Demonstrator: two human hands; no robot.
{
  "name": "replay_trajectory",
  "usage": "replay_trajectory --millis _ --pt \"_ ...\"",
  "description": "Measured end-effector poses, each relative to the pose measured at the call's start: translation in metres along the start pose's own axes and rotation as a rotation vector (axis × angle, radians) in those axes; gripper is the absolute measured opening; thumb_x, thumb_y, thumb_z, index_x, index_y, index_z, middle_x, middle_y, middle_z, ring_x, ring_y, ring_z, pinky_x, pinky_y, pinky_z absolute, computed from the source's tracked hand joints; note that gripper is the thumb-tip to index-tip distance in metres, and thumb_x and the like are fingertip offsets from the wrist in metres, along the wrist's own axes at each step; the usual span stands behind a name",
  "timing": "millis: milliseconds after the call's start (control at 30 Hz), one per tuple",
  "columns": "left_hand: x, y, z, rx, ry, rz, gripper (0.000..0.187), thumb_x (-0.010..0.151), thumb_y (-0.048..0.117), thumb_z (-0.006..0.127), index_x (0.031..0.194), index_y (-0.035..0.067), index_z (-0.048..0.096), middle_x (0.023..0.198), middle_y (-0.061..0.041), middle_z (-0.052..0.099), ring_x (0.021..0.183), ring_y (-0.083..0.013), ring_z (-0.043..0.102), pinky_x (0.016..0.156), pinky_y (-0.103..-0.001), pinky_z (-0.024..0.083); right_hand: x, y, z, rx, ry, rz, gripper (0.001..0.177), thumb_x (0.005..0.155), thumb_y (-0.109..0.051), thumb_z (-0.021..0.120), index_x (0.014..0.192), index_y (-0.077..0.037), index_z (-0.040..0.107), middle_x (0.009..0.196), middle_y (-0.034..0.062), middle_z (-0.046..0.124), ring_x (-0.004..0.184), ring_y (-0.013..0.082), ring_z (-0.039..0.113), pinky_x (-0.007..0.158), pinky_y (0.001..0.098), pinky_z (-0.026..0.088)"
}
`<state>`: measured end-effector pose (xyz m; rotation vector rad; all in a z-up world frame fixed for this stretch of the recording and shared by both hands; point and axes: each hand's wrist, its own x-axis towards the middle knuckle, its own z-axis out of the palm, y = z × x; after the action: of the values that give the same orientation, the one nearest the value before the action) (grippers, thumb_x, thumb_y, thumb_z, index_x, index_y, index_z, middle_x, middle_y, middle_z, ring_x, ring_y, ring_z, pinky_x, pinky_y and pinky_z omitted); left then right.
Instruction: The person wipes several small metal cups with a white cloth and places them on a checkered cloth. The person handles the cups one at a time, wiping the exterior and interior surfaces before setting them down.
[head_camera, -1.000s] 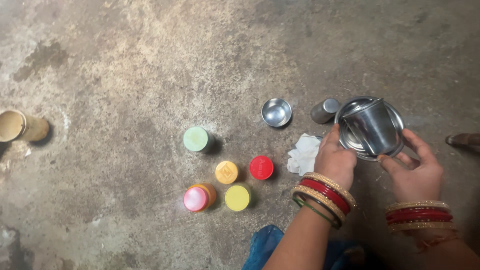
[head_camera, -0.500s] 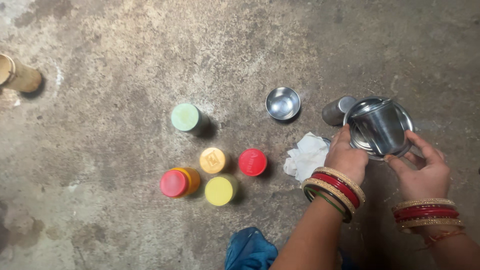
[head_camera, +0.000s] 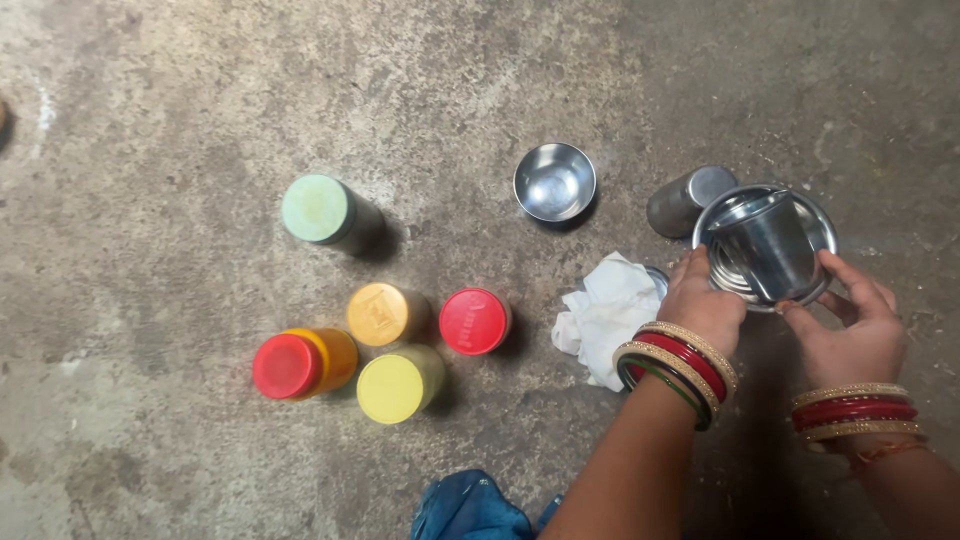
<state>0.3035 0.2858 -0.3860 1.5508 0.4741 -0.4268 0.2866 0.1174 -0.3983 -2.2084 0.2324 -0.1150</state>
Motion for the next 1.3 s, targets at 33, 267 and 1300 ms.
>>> replay_trajectory --millis 33,267,1300 --pt "0.004 -0.005 0.003 0.003 -0.004 0.004 0.079 0.080 0.016 0.053 0.155 0.000 0.035 0.163 -0.021 0.033 0.153 -0.0322 0.028 0.124 -0.036 0.020 0.001 0.007 0.001 -0.006 0.003 0.000 0.066 0.083 0.007 0.080 0.146 -0.007 0.064 0.149 0.0140 0.050 0.125 0.0249 0.065 0.104 0.0332 0.056" --pt "0.025 -0.019 0.020 0.052 -0.083 -0.068 0.081 0.082 0.020 0.054 0.157 0.003 0.031 0.166 -0.018 0.026 0.153 -0.0326 0.025 0.123 -0.037 0.020 0.008 0.037 0.009 -0.130 0.033 0.032 0.067 0.083 0.006 0.082 0.146 -0.008 0.065 0.149 0.0143 0.051 0.124 0.0261 0.065 0.100 0.0343 0.057" --pt "0.041 -0.081 0.071 0.156 -0.203 -0.211 0.077 0.093 0.030 0.055 0.161 0.008 0.025 0.171 -0.014 0.010 0.153 -0.0364 0.026 0.122 -0.042 0.026 -0.007 0.141 0.024 -0.293 0.111 0.063 0.062 0.078 0.004 0.079 0.138 -0.012 0.072 0.145 0.0152 0.057 0.130 0.0303 0.060 0.109 0.0403 0.050"
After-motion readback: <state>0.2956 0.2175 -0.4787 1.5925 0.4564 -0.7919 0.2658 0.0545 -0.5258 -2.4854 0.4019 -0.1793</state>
